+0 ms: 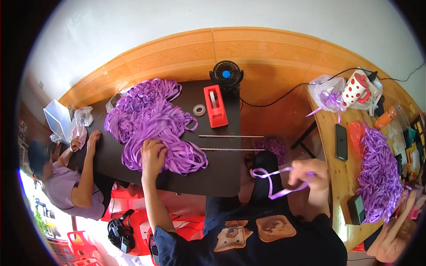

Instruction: The person is wrapping purple ribbon around two parallel metal rods and then tying it in the middle to create decorative craft items.

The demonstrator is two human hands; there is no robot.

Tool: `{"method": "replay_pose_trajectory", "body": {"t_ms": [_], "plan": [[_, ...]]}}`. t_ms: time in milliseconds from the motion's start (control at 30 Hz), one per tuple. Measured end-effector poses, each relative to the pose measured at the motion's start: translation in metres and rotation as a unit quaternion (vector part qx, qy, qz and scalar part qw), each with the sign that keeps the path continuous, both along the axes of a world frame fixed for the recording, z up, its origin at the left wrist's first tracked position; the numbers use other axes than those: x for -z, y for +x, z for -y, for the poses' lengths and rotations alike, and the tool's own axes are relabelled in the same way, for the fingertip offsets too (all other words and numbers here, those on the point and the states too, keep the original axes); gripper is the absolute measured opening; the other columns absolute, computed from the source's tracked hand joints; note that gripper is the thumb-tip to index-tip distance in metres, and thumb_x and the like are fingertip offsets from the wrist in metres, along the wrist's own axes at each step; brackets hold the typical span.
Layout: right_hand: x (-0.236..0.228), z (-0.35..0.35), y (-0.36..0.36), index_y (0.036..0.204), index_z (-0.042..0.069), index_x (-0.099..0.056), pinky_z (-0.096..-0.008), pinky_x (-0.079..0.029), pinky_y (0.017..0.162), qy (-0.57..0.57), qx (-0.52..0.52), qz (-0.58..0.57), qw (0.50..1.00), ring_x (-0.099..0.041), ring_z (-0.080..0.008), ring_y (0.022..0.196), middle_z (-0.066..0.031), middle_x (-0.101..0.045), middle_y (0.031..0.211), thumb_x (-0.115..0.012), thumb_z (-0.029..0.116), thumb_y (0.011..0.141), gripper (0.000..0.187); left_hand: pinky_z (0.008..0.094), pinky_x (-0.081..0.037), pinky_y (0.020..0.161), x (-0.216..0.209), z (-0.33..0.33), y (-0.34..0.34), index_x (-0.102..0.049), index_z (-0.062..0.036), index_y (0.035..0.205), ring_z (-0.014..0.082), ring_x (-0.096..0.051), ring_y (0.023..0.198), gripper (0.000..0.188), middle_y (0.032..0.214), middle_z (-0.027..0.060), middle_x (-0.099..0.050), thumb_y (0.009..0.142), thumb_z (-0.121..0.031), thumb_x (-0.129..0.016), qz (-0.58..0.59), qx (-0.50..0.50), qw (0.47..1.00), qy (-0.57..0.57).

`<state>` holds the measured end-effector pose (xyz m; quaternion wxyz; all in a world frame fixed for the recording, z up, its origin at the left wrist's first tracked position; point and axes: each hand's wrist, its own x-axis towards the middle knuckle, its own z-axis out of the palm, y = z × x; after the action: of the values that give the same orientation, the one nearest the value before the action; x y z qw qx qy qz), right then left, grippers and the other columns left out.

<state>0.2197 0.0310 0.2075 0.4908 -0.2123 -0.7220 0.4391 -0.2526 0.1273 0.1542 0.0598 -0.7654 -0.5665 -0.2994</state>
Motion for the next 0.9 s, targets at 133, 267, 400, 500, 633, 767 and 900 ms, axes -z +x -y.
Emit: {"method": "replay_pose_trajectory", "body": {"t_ms": [133, 267, 400, 500, 633, 767, 900], "plan": [[0.011, -0.015, -0.034, 0.089, 0.009, -0.060, -0.0353, -0.044, 0.060, 0.211, 0.144, 0.401, 0.880, -0.059, -0.0246, 0.070, -0.0038, -0.058, 0.074, -0.064, 0.003, 0.070, 0.020, 0.0421, -0.040, 0.077, -0.042, 0.034, 0.071, -0.062, -0.0040, 0.077, 0.0284, -0.053, 0.083, 0.005, 0.085, 0.0074, -0.060, 0.076, -0.009, -0.062, -0.092, -0.074, 0.987, 0.106], [0.019, -0.023, -0.047, 0.088, 0.008, -0.061, -0.0358, -0.045, 0.060, 0.222, 0.100, 0.392, 0.887, -0.059, -0.0250, 0.070, -0.0047, -0.058, 0.075, -0.064, 0.003, 0.068, 0.021, 0.0360, -0.047, 0.080, -0.042, 0.061, 0.163, -0.067, -0.0003, 0.093, 0.0282, -0.061, 0.087, 0.014, 0.092, 0.0145, -0.065, 0.081, -0.007, -0.065, 0.269, 0.211, 0.935, -0.096], [0.014, -0.028, -0.058, 0.087, 0.007, -0.058, -0.0375, -0.046, 0.059, 0.224, 0.105, 0.353, 0.902, -0.059, -0.0275, 0.067, -0.0068, -0.058, 0.074, -0.063, 0.003, 0.070, 0.019, 0.0281, -0.047, 0.077, -0.029, 0.076, 0.215, -0.056, 0.0029, 0.117, 0.0173, -0.060, 0.088, 0.034, 0.100, 0.0149, -0.064, 0.086, -0.010, -0.063, 0.385, 0.310, 0.782, -0.381], [0.013, -0.027, -0.053, 0.087, 0.007, -0.057, -0.0383, -0.046, 0.056, 0.200, 0.125, 0.327, 0.915, -0.060, -0.0288, 0.066, -0.0074, -0.058, 0.074, -0.063, 0.005, 0.072, 0.016, 0.0244, -0.047, 0.065, -0.011, 0.076, 0.225, -0.061, 0.0035, 0.109, 0.0103, -0.059, 0.073, 0.025, 0.085, 0.0091, -0.066, 0.087, -0.007, -0.061, 0.405, 0.301, 0.768, -0.394], [0.025, -0.028, -0.038, 0.088, 0.007, -0.062, -0.0363, -0.046, 0.052, 0.156, 0.154, 0.277, 0.935, -0.061, -0.0272, 0.065, -0.0060, -0.059, 0.074, -0.067, 0.005, 0.072, 0.016, 0.0219, -0.046, 0.057, -0.003, 0.080, 0.228, -0.066, 0.0050, 0.092, 0.0080, -0.058, 0.061, 0.012, 0.069, 0.0061, -0.065, 0.086, -0.005, -0.062, 0.432, 0.262, 0.763, -0.403], [0.040, -0.032, -0.027, 0.080, 0.003, -0.064, -0.0316, -0.047, 0.051, 0.160, 0.175, 0.224, 0.945, -0.061, -0.0239, 0.059, -0.0070, -0.061, 0.072, -0.070, -0.003, 0.069, 0.014, 0.0211, -0.049, 0.058, 0.006, 0.091, 0.239, -0.066, 0.0052, 0.089, 0.0085, -0.060, 0.063, 0.012, 0.069, 0.0054, -0.065, 0.087, -0.006, -0.063, 0.503, 0.240, 0.714, -0.424], [0.064, -0.040, -0.024, 0.080, 0.003, -0.064, -0.0307, -0.047, 0.051, 0.189, 0.224, 0.214, 0.932, -0.061, -0.0227, 0.058, -0.0066, -0.061, 0.072, -0.070, -0.003, 0.068, 0.015, 0.0213, -0.049, 0.053, 0.034, 0.103, 0.262, -0.066, 0.0029, 0.090, 0.0119, -0.061, 0.057, 0.014, 0.070, 0.0097, -0.066, 0.089, -0.011, -0.063, 0.647, 0.182, 0.587, -0.450]]}}
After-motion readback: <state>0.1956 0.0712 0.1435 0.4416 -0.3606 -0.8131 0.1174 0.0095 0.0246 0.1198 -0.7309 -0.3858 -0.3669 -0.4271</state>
